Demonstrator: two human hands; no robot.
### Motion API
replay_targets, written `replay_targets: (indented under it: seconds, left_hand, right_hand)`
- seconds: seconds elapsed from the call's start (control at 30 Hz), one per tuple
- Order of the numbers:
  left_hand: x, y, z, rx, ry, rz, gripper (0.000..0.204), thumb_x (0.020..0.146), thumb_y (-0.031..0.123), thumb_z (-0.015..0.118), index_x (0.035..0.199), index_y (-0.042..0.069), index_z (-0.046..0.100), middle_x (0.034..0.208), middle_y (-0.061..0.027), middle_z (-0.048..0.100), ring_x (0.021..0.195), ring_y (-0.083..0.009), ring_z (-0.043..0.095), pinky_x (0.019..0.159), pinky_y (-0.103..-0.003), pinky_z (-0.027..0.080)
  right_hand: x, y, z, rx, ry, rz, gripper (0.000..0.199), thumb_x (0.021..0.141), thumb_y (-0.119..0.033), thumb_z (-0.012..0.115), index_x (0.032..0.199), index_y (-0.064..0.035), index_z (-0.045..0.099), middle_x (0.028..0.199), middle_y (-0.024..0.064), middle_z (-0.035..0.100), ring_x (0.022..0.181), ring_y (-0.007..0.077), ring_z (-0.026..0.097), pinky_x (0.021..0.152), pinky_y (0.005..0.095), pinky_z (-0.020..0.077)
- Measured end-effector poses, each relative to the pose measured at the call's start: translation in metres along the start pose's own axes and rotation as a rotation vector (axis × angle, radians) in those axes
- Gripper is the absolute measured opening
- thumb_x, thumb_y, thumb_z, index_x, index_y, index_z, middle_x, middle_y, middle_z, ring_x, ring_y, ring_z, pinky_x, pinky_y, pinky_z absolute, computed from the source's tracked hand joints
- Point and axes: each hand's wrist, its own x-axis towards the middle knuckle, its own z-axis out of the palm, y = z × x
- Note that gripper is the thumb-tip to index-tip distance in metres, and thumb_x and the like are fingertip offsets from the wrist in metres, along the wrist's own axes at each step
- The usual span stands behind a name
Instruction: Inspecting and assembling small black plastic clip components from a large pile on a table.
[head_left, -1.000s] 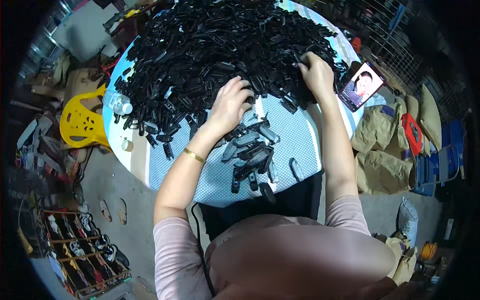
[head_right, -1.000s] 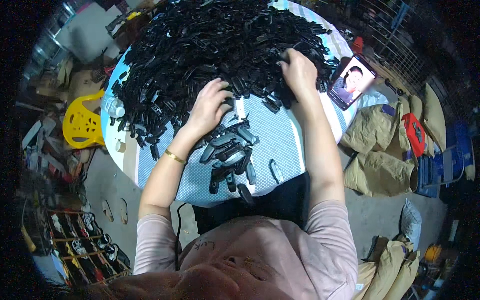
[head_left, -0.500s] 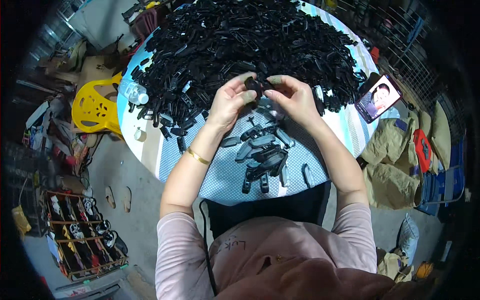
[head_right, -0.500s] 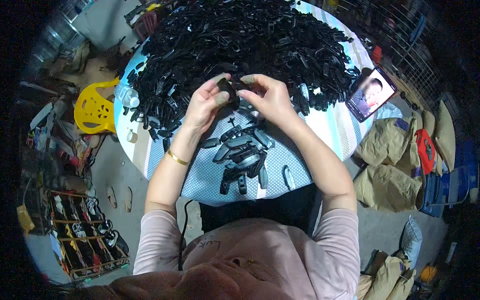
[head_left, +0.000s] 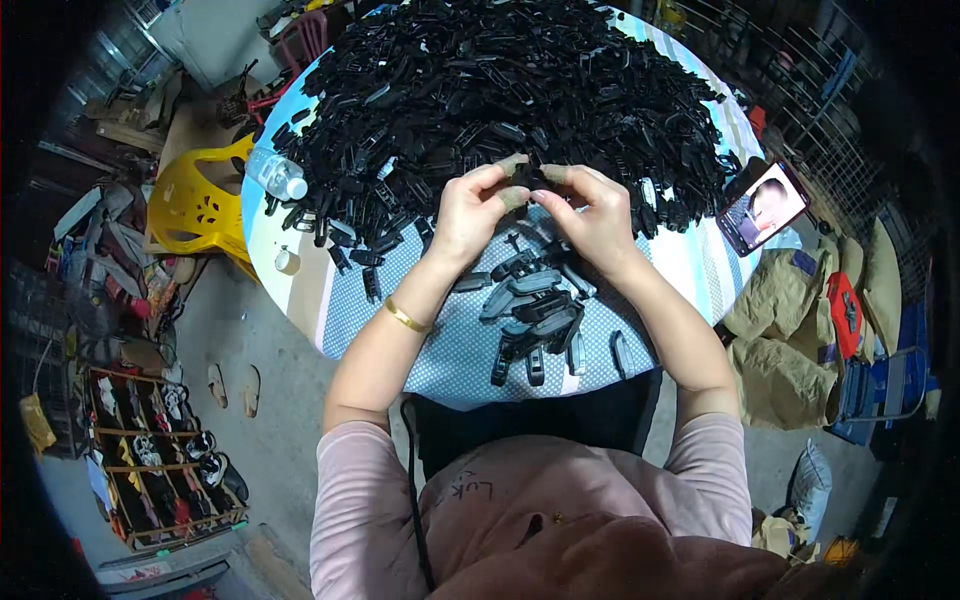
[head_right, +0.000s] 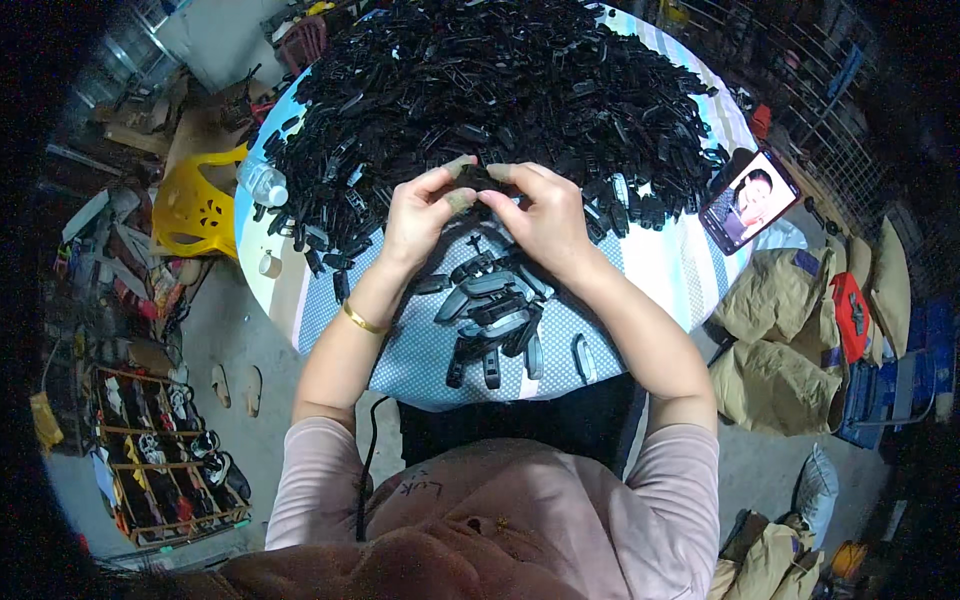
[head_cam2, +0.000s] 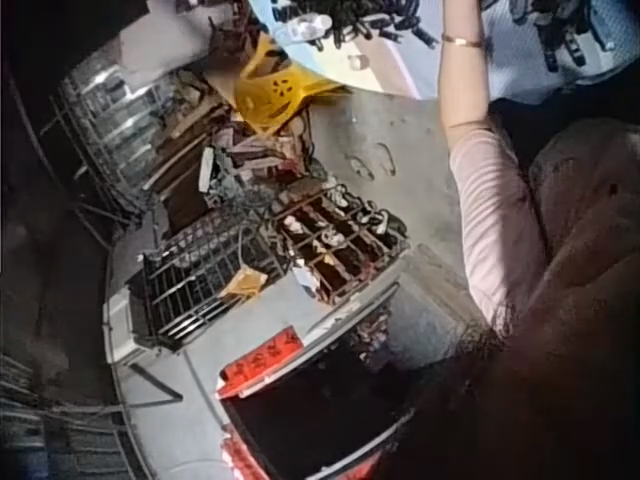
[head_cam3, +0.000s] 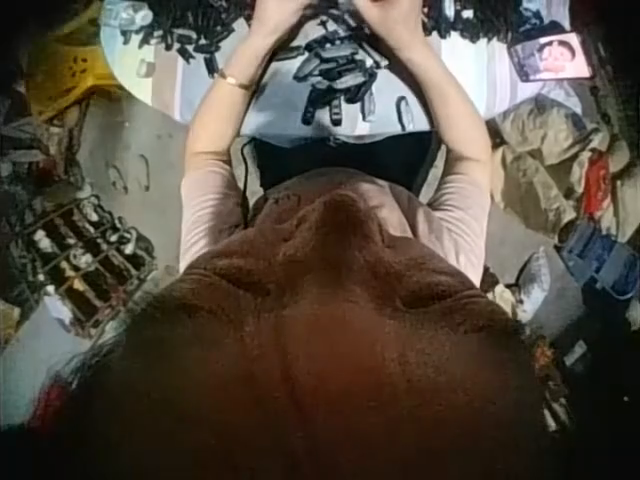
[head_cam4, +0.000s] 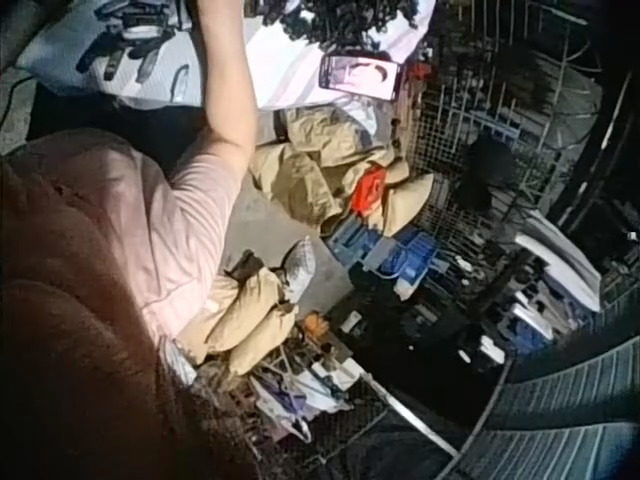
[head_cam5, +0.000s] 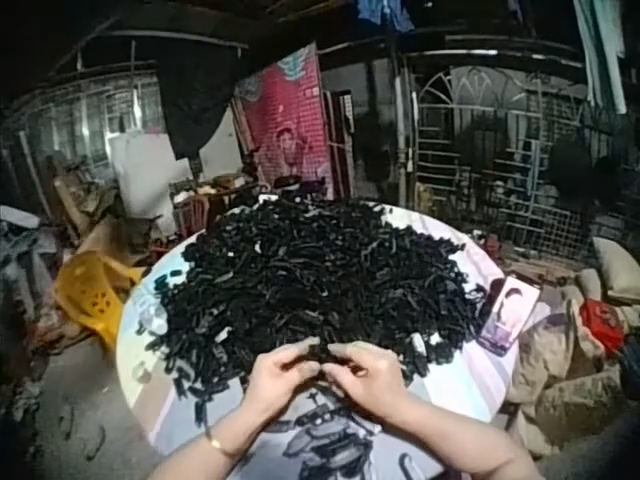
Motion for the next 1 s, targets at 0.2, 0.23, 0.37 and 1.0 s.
replay_targets:
  seconds: [0.2, 0.23, 0.37, 1.0]
  left_hand:
    - [-0.004, 0.003, 0.016, -0.230, 0.036, -0.070, 0.033, 0.087, 0.006, 0.054, 0.119, -0.003, 0.052, 0.107, -0.0074, 0.060, 0.096, -0.0108, 0.054, 0.085, -0.023, 0.043]
    - [-0.003, 0.002, 0.017, -0.327, 0.068, -0.097, 0.032, 0.087, 0.005, 0.054, 0.118, -0.003, 0.053, 0.105, -0.0074, 0.061, 0.093, -0.0103, 0.056, 0.082, -0.022, 0.045]
    - [-0.002, -0.005, 0.010, -0.418, 0.024, -0.061, 0.028, 0.088, 0.004, 0.051, 0.114, -0.004, 0.054, 0.104, -0.0091, 0.061, 0.094, -0.0135, 0.057, 0.085, -0.025, 0.044]
    - [-0.011, 0.036, 0.022, 0.160, -0.680, -0.028, 0.040, 0.072, 0.010, 0.066, 0.111, 0.002, 0.060, 0.088, -0.0095, 0.065, 0.084, -0.0153, 0.061, 0.079, -0.029, 0.047]
  right_hand:
    - [0.000, -0.002, 0.004, -0.268, 0.076, -0.328, 0.022, 0.068, -0.008, 0.073, 0.087, -0.0023, 0.062, 0.083, 0.0090, 0.063, 0.069, 0.0229, 0.062, 0.055, 0.0287, 0.0499]
    - [0.000, 0.001, 0.006, -0.253, 0.059, -0.313, 0.023, 0.068, -0.009, 0.073, 0.087, -0.0024, 0.062, 0.084, 0.0095, 0.063, 0.070, 0.0231, 0.062, 0.056, 0.0292, 0.0499]
    - [0.001, 0.010, 0.000, -0.075, -0.110, 0.016, 0.029, 0.072, -0.020, 0.072, 0.091, -0.0001, 0.061, 0.082, 0.0107, 0.062, 0.070, 0.0202, 0.061, 0.059, 0.0296, 0.0481]
    - [0.039, 0.128, -0.079, -0.786, 0.195, 0.127, 0.031, 0.082, -0.027, 0.057, 0.103, -0.0045, 0.063, 0.111, 0.0126, 0.058, 0.112, 0.0298, 0.047, 0.087, 0.0464, 0.0409]
